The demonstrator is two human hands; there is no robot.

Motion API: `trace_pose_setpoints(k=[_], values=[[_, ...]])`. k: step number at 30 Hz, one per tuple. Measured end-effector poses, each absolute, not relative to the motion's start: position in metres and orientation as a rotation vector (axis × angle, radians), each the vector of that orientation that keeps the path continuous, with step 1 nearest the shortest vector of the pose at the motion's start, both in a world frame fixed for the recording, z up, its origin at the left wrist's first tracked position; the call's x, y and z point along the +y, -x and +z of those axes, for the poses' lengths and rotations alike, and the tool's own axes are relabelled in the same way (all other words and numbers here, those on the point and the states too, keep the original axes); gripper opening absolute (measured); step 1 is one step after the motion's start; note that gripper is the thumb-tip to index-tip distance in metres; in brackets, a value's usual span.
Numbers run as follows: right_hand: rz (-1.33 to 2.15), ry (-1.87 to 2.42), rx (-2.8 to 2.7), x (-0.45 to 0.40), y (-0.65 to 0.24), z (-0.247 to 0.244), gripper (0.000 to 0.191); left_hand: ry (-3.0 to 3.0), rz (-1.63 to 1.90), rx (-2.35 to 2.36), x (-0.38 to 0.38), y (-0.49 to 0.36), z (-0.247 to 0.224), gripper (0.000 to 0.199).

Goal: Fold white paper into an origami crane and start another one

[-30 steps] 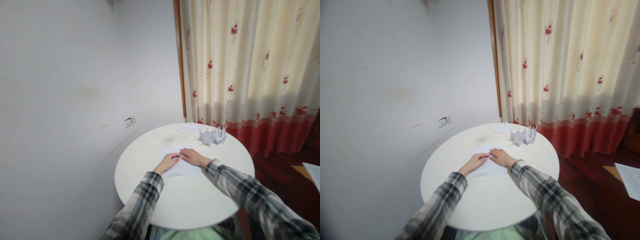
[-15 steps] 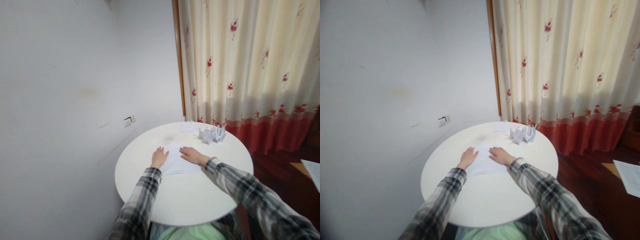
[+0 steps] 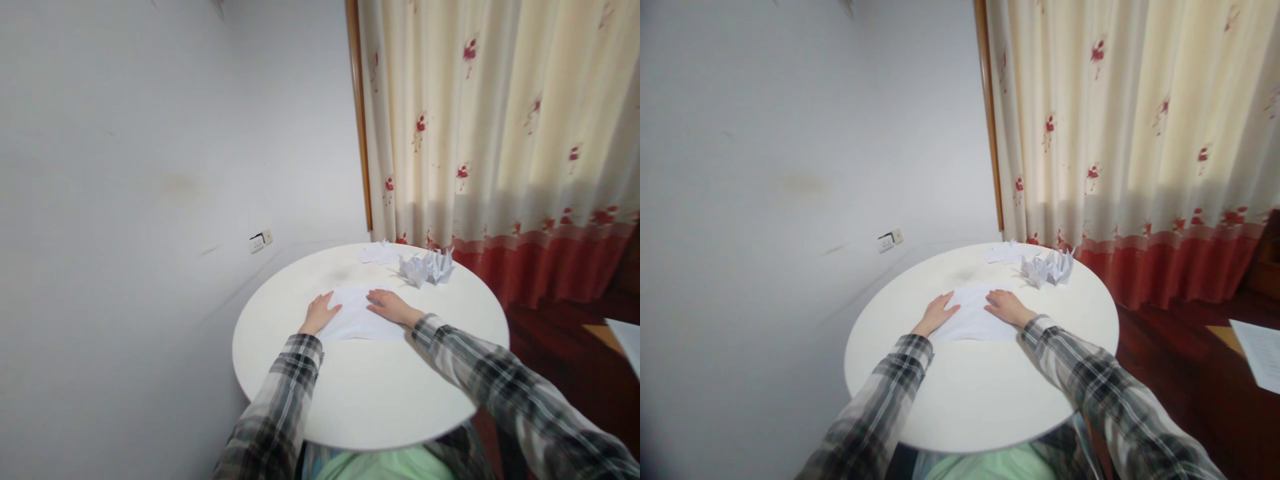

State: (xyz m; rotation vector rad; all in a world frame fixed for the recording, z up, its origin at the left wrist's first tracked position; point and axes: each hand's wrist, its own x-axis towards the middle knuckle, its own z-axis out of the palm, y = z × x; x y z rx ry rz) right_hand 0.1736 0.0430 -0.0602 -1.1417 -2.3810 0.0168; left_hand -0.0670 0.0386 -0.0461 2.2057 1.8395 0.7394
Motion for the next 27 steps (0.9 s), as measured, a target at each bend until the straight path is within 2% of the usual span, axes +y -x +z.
trace_pose_setpoints(k=[11,18,20,24,27], values=[[-0.023,1.099,-2.390,0.045,-0.173,-0.065,0.040,-1.852,1.251,1.313,0.053,0.073,-0.061,0.061],[-0.022,1.130,-2.398,0.045,-0.174,-0.066,0.040,-1.587,1.275,1.209,0.056,0.071,-0.062,0.084],[-0.004,1.153,-2.394,0.046,-0.173,-0.067,0.042,-1.586,1.262,1.142,0.057,0.072,-0.063,0.075],[0.001,1.383,-2.225,0.047,-0.173,-0.067,0.057,-1.619,1.253,1.153,0.060,0.073,-0.063,0.037],[0.054,1.583,-2.016,0.047,-0.175,-0.064,0.068,-1.557,1.341,1.238,0.059,0.073,-0.062,0.024]])
